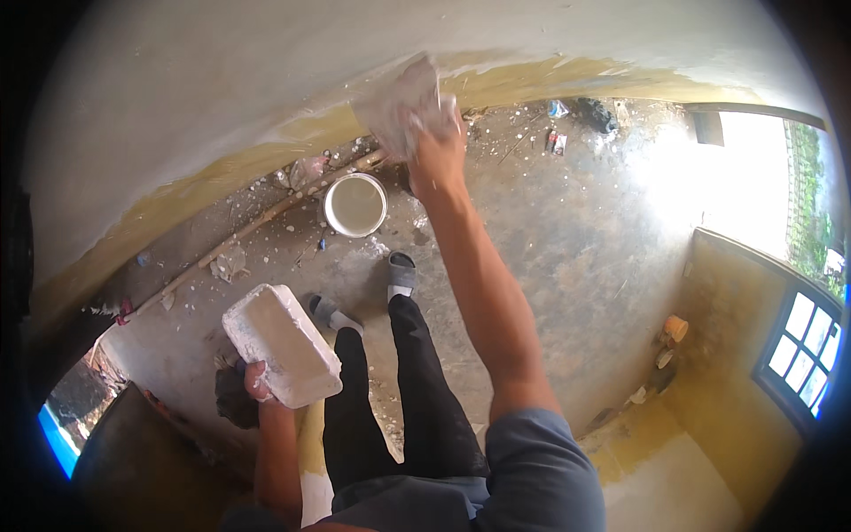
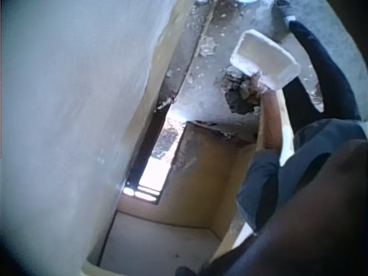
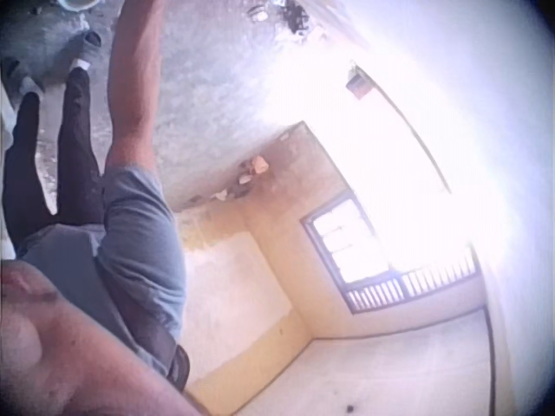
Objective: The person applies plaster to a wall using a putty knife and a container of plaster, spreading it evenly across the surface.
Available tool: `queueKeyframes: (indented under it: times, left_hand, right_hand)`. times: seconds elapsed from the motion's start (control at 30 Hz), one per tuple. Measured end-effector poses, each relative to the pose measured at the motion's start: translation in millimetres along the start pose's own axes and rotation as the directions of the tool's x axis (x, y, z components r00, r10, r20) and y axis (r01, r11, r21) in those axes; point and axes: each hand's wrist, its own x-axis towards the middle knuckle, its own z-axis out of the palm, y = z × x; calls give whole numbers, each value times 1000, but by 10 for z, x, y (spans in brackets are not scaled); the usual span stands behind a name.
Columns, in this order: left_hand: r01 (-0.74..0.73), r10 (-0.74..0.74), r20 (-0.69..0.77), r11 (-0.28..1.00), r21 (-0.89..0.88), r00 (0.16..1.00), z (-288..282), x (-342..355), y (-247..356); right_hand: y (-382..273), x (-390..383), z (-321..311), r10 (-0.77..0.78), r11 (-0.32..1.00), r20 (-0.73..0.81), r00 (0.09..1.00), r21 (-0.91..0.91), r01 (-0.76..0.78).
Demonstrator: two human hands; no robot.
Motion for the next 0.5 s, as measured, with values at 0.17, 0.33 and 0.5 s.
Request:
queueKeyframes:
  times: [0.17, 0.33, 0.5]
  left_hand:
    - [-69, 69, 8, 994, 90, 998, -70, 82, 29]
    - [-90, 91, -16, 994, 65, 996, -418, 14, 116]
    - [-60, 60, -25, 998, -11, 998, -494, -101, 211]
  right_hand:
    - [-457, 1067, -2093, -476, 335, -373, 797, -914, -227]
    - [-1019, 1761, -1882, -473, -408, 62, 879, -900, -156]
    - [-139, 984, -613, -377, 720, -224, 899, -681, 133]
